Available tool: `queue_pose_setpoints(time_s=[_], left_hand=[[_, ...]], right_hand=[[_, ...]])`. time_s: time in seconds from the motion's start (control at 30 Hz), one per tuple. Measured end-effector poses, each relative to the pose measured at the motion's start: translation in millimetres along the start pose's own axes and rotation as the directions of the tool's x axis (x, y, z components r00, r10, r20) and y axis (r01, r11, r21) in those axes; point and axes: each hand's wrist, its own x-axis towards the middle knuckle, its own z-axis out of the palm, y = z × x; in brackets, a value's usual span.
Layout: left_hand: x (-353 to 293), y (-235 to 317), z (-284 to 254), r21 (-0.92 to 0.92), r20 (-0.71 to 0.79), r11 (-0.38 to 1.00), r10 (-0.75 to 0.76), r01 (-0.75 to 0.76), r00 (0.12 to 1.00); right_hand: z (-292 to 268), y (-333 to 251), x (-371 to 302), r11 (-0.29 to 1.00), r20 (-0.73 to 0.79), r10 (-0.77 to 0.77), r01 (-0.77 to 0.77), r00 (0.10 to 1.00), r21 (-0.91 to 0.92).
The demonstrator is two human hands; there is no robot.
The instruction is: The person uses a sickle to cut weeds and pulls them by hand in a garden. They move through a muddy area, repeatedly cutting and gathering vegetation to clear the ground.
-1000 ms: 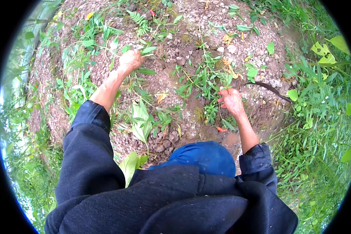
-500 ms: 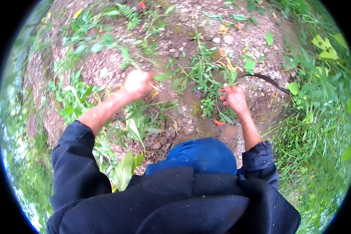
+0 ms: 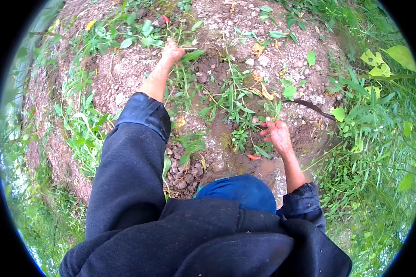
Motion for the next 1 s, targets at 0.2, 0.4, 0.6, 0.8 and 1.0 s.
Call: queue_pose_setpoints(time_s=[0.2, 0.4, 0.6, 0.8, 1.0], left_hand=[[-7.1, 29.4, -4.6, 0.179, 0.083, 0.981, 0.062, -0.076, 0.995], [-45.2, 62.4, 11.6, 0.275, 0.029, 0.778, 0.580, -0.565, 0.814], [-97.1, 122.0, 60.8, -0.203, 0.171, 0.977, 0.104, -0.068, 0.980], [-111.9, 141.4, 78.8, -0.712, 0.421, 0.650, 0.095, 0.264, 0.902], [-145.6, 126.9, -30.8, -0.230, 0.320, 0.839, 0.544, -0.493, 0.776]], right_hand=[[-5.8, 10.8, -0.4, 0.995, 0.031, 0.095, -0.095, 0.995, 0.000], [7.5, 9.8, 2.3, 0.998, -0.005, 0.046, -0.045, 0.999, 0.054], [6.6, 4.3, -0.6, 0.997, 0.025, 0.044, -0.046, 0.999, 0.058], [5.7, 12.9, -3.2, 0.994, 0.021, 0.052, -0.054, 0.998, 0.094], [3.9, 21.1, -8.3, 0.991, -0.018, 0.045, -0.043, 0.999, 0.130]])
